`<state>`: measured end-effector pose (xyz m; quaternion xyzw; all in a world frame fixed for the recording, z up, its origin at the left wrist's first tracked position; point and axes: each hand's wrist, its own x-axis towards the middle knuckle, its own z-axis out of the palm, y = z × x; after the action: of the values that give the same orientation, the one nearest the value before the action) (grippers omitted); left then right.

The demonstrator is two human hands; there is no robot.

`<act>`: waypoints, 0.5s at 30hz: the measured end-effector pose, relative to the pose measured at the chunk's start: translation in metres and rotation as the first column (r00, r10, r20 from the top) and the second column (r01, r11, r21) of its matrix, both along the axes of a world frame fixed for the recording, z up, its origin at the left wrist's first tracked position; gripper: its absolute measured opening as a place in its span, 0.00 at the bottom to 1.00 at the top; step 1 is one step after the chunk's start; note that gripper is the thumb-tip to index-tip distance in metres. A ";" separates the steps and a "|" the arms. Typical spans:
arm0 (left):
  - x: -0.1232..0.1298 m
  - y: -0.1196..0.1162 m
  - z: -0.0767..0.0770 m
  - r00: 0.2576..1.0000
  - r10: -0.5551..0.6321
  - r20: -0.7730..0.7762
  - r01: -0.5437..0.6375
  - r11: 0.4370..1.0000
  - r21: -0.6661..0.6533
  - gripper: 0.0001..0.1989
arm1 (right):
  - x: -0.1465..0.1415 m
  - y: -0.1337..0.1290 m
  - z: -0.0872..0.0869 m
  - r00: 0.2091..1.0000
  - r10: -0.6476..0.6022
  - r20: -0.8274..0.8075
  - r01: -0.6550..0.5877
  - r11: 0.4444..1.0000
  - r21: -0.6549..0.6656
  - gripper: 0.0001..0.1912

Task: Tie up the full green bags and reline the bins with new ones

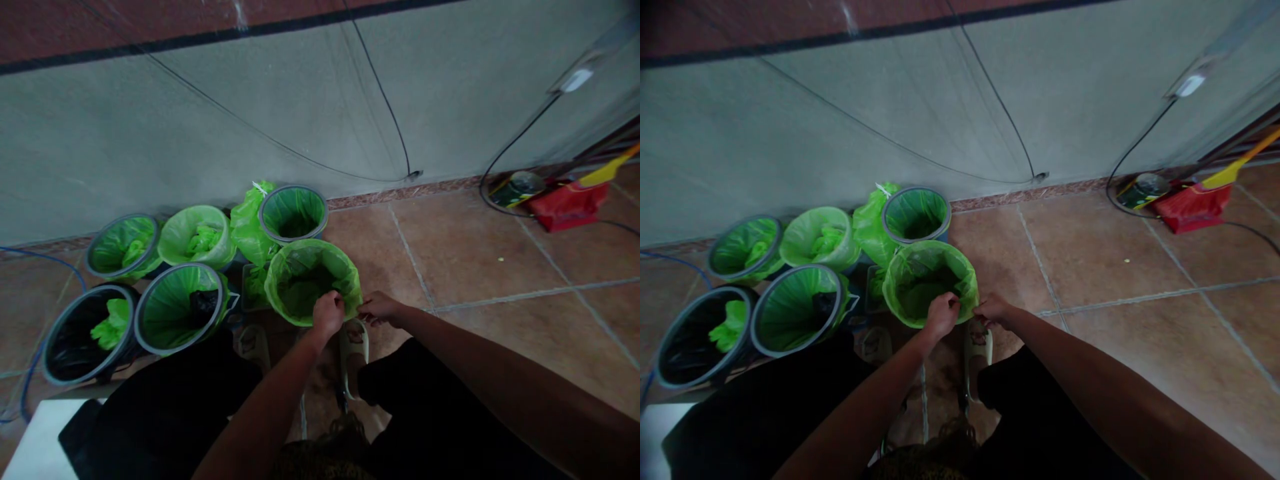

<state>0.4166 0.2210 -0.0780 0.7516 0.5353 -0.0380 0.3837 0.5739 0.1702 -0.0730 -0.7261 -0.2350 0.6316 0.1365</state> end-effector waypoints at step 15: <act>-0.013 -0.011 0.010 0.995 0.045 -0.093 -0.026 0.981 0.190 0.16 | 0.027 0.014 -0.024 0.909 0.067 0.412 -0.165 0.964 0.209 0.13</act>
<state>0.4038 0.2101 -0.0682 0.7721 0.5678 -0.0165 0.2849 0.6013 0.1844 -0.0975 -0.8031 -0.3753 0.4431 0.1337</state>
